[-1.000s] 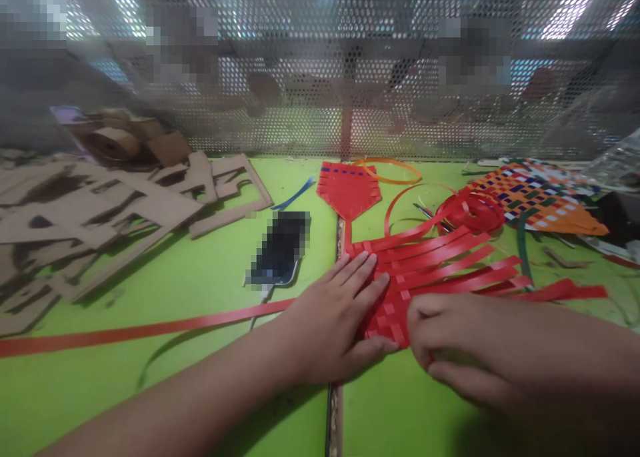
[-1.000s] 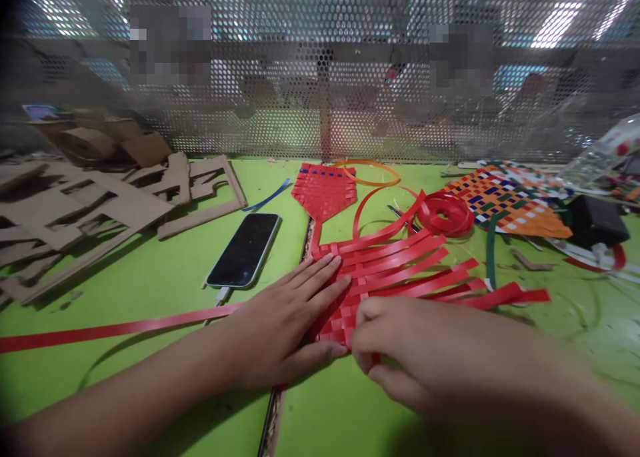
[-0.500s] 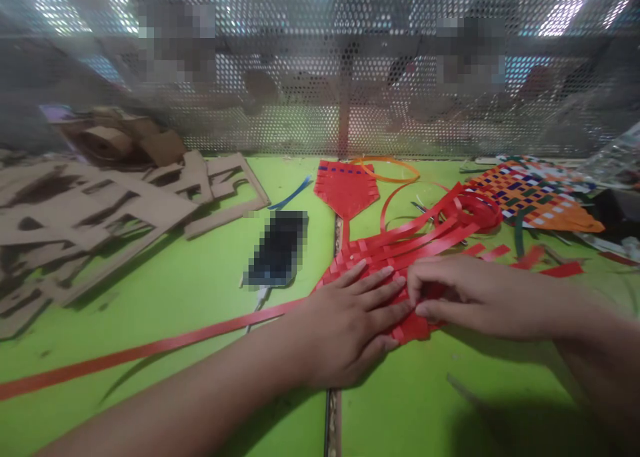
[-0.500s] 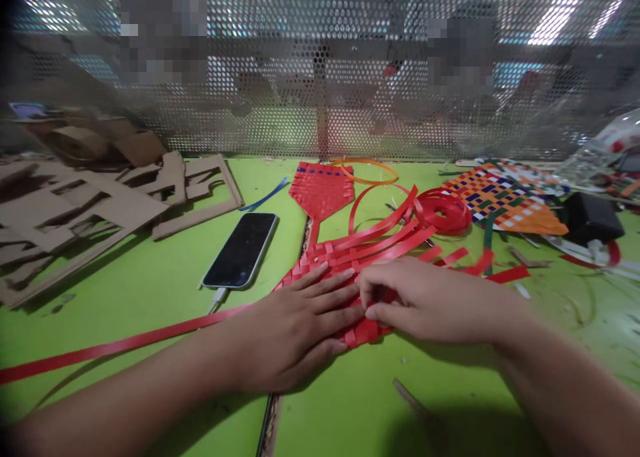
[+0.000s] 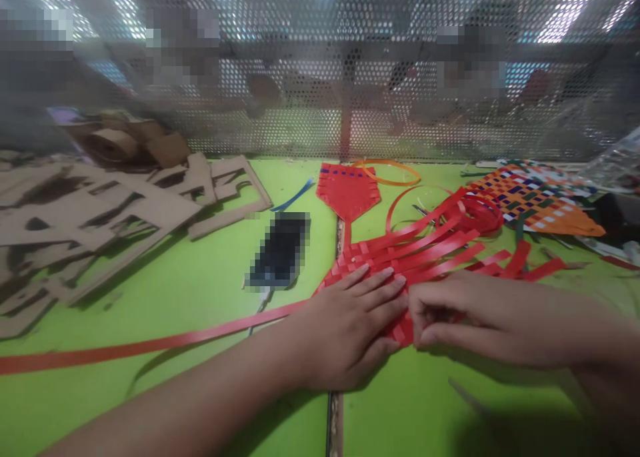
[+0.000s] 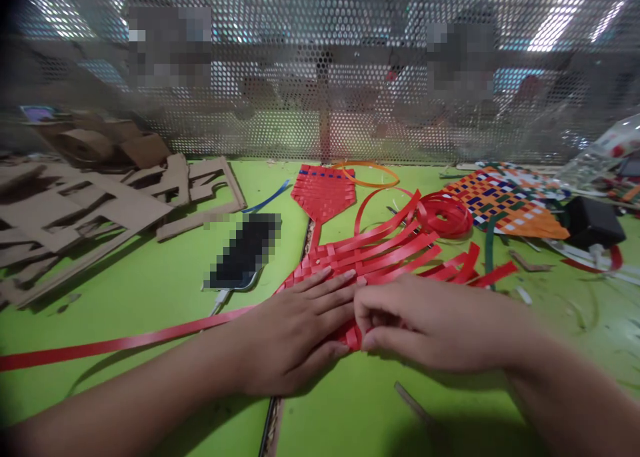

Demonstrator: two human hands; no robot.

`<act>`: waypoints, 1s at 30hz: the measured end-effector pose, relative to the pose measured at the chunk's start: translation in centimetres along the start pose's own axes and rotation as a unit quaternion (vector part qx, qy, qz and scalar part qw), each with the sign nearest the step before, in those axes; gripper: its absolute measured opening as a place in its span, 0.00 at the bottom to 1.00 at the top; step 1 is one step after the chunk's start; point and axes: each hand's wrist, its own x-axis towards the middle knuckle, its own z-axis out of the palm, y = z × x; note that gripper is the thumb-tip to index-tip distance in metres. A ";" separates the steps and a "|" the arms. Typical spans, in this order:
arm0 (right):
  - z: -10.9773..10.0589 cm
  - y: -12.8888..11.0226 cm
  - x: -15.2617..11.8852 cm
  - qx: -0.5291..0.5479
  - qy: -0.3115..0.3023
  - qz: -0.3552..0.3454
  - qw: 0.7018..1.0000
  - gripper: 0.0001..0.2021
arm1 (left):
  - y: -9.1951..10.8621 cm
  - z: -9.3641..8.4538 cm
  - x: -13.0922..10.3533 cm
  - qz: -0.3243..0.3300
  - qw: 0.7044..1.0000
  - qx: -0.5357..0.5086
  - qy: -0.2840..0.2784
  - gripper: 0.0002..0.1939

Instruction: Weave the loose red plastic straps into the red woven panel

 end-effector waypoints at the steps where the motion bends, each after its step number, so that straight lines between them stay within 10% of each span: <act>1: 0.2 -0.2 0.0 -0.006 0.005 0.004 1.000 0.10 | 0.0 0.0 0.0 -0.001 1.000 -0.003 0.001 0.31; 19: 0.4 0.0 -0.7 0.175 -0.115 -0.014 0.978 0.09 | 0.1 0.0 0.1 -0.009 1.000 -0.009 0.005 0.32; 24: -0.3 0.9 1.1 0.079 0.136 -0.069 0.985 0.16 | 0.3 0.0 0.1 -0.006 1.000 0.006 0.006 0.33; 27: -0.9 2.0 3.2 -0.118 0.323 -0.094 0.934 0.17 | 0.2 0.1 0.1 -0.008 1.000 0.014 0.012 0.33; 30: -2.8 3.6 4.6 -0.251 0.354 -0.109 0.894 0.17 | 0.1 0.3 0.0 -0.006 1.000 0.020 0.012 0.33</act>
